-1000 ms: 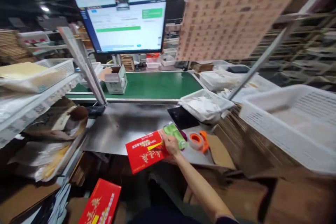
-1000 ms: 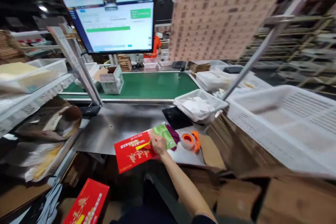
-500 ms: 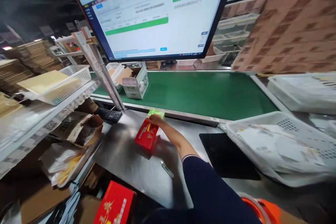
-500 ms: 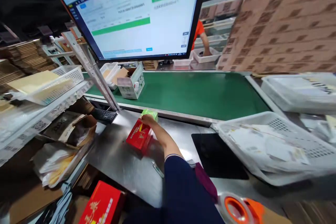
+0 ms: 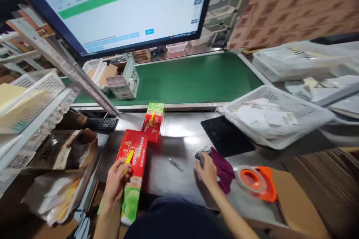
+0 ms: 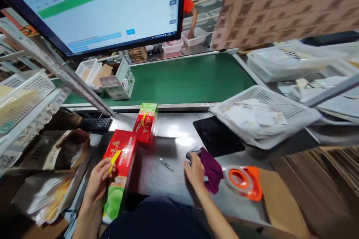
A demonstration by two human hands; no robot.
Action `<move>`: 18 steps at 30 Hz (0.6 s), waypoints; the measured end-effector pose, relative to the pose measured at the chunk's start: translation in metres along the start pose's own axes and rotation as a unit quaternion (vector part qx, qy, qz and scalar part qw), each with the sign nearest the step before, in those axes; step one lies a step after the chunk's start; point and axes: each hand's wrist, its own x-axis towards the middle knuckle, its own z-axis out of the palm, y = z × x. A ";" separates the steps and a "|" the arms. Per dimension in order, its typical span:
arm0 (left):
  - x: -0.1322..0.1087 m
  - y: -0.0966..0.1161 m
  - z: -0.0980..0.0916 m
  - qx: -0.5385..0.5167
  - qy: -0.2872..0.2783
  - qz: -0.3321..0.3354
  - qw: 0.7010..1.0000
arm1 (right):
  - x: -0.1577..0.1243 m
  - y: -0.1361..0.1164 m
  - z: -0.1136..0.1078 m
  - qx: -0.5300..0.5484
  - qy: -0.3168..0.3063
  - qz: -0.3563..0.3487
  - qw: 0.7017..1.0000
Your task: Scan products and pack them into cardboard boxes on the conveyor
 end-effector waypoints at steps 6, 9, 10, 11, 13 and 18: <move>0.021 0.050 0.013 -0.007 -0.085 -0.003 0.996 | -0.142 0.086 -0.048 -0.186 0.103 0.110 0.971; 0.034 0.073 0.017 -0.031 -0.125 -0.022 0.991 | -0.134 0.071 -0.043 -0.203 0.065 0.149 0.966; 0.040 0.080 0.023 -0.043 -0.140 -0.032 0.989 | -0.122 0.059 -0.039 -0.210 0.041 0.153 0.965; 0.048 0.087 0.032 -0.061 -0.151 -0.037 0.986 | -0.107 0.045 -0.034 -0.220 0.017 0.154 0.963; 0.068 0.096 0.059 -0.100 -0.164 -0.033 0.981 | -0.073 0.014 -0.022 -0.244 -0.019 0.154 0.957; 0.125 0.092 0.155 -0.128 -0.164 0.038 0.977 | -0.015 -0.031 0.002 -0.274 -0.046 0.215 0.936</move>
